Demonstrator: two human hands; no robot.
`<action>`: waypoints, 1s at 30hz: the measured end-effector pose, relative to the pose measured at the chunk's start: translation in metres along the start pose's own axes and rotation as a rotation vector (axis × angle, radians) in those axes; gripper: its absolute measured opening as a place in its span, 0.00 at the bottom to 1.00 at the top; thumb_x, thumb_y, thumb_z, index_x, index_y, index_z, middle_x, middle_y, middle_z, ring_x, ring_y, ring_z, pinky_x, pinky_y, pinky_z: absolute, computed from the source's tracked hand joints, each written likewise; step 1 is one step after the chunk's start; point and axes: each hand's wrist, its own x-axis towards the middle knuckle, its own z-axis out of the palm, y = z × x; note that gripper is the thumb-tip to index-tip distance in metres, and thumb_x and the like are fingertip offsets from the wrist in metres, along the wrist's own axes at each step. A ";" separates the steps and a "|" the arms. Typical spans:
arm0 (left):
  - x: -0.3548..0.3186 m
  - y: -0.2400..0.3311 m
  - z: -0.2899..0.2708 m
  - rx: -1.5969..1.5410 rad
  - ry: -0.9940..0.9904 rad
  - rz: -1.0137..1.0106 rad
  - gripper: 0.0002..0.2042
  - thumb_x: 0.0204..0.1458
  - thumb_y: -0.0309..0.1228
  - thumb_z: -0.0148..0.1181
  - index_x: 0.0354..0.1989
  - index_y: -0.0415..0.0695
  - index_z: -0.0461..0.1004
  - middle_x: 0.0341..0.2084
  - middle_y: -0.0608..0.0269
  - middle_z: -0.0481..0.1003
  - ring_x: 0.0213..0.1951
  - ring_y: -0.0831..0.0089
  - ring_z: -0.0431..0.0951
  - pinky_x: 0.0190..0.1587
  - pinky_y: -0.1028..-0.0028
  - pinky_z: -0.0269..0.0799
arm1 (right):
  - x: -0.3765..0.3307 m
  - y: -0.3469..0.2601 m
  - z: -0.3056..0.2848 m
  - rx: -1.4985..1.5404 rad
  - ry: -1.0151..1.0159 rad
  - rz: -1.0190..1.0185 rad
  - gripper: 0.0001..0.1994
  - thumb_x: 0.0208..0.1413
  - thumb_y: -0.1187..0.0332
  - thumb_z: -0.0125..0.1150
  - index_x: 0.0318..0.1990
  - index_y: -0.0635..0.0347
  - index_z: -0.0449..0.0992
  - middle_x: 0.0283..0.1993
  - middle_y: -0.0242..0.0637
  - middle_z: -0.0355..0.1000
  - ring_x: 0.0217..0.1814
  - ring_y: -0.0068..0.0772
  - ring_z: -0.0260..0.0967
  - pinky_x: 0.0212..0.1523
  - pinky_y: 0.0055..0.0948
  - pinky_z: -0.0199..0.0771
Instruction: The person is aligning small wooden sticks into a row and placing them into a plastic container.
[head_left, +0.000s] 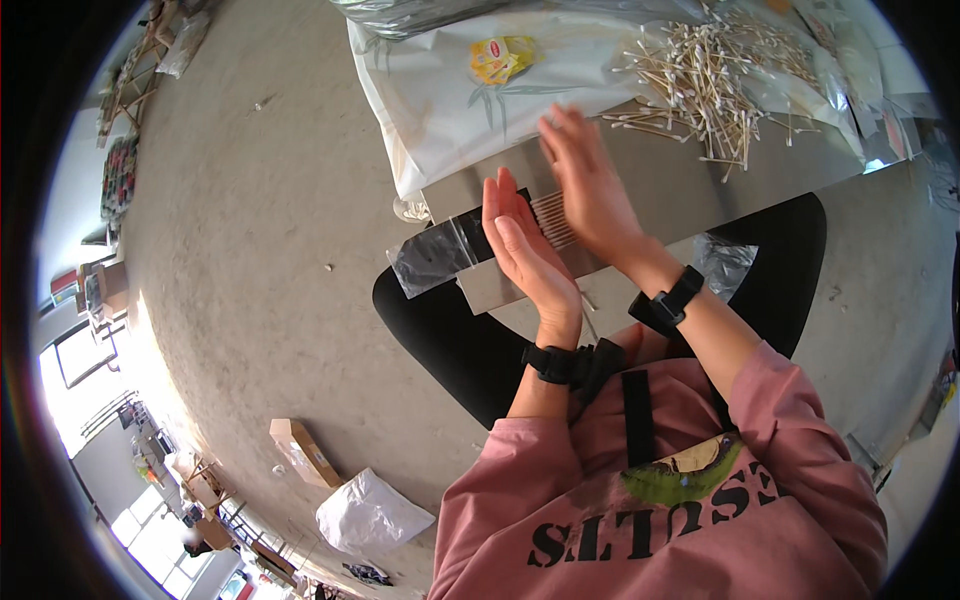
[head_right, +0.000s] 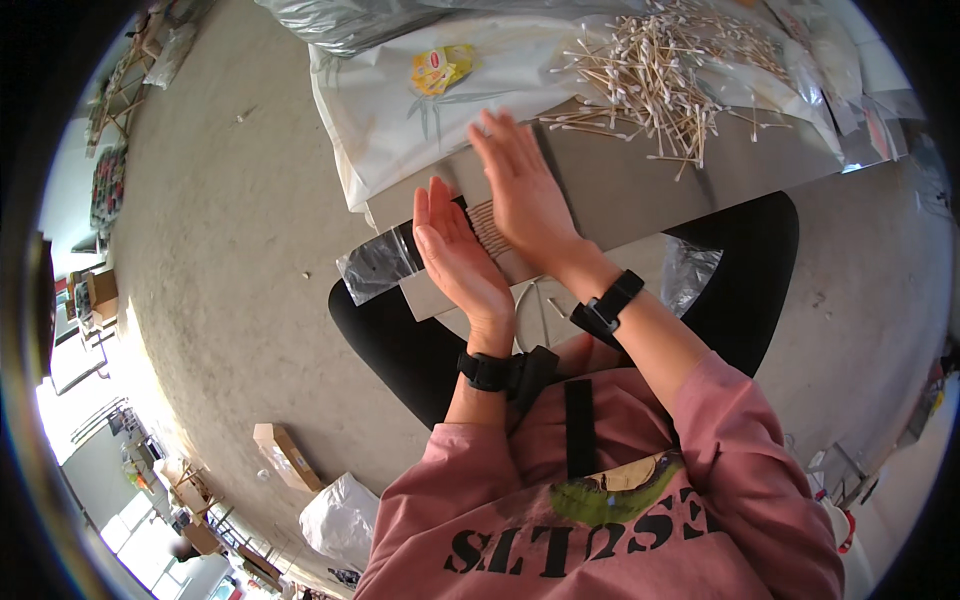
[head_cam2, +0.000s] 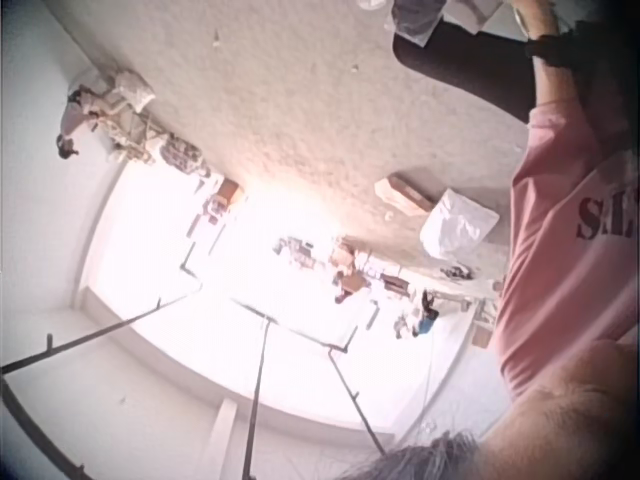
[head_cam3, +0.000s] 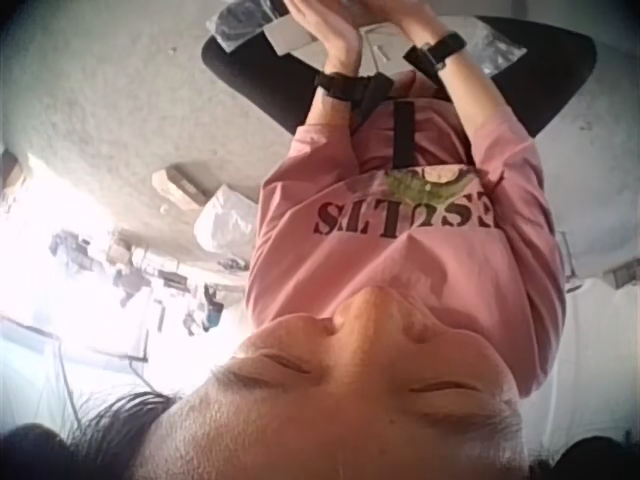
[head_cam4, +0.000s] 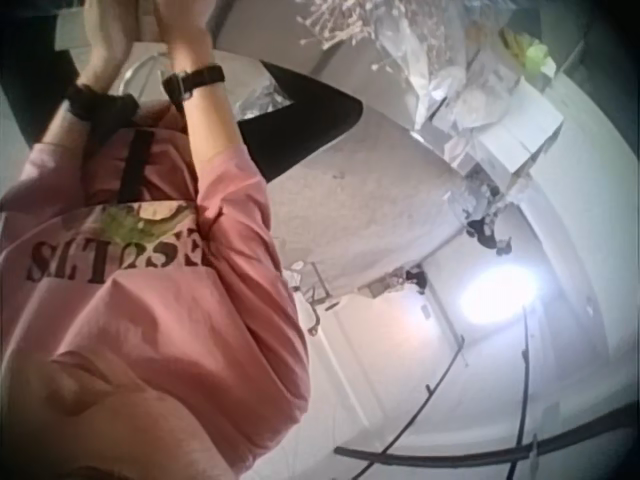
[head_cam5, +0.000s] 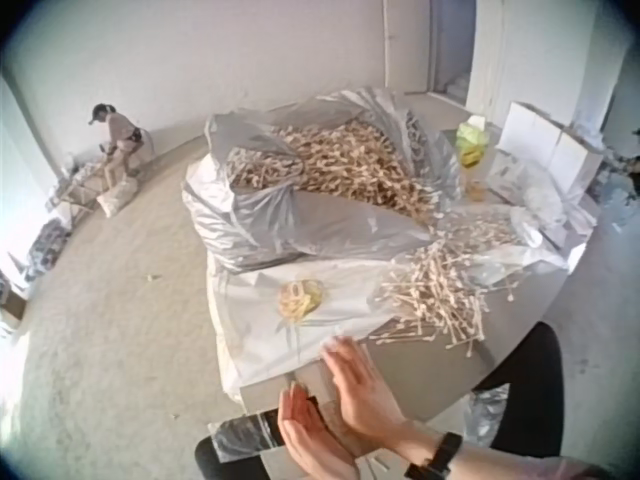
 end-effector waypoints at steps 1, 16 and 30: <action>0.001 0.001 -0.002 -0.003 0.001 -0.004 0.29 0.69 0.46 0.37 0.68 0.36 0.53 0.66 0.48 0.60 0.67 0.62 0.58 0.70 0.63 0.48 | 0.001 0.002 -0.005 -0.004 -0.003 0.001 0.25 0.62 0.75 0.45 0.67 0.63 0.58 0.72 0.49 0.53 0.77 0.49 0.45 0.74 0.44 0.49; -0.006 0.006 0.007 -0.049 -0.135 -0.055 0.29 0.68 0.48 0.36 0.70 0.40 0.52 0.65 0.45 0.60 0.67 0.58 0.59 0.71 0.61 0.51 | -0.056 0.021 -0.069 0.592 0.175 0.514 0.08 0.62 0.76 0.54 0.48 0.62 0.74 0.42 0.33 0.72 0.37 0.21 0.71 0.38 0.21 0.71; -0.007 0.007 0.006 0.046 -0.179 -0.062 0.32 0.67 0.51 0.36 0.70 0.36 0.50 0.65 0.42 0.59 0.68 0.57 0.58 0.72 0.61 0.49 | -0.036 -0.003 -0.053 0.260 0.156 0.253 0.11 0.57 0.81 0.54 0.45 0.59 0.74 0.44 0.38 0.71 0.44 0.39 0.71 0.43 0.34 0.72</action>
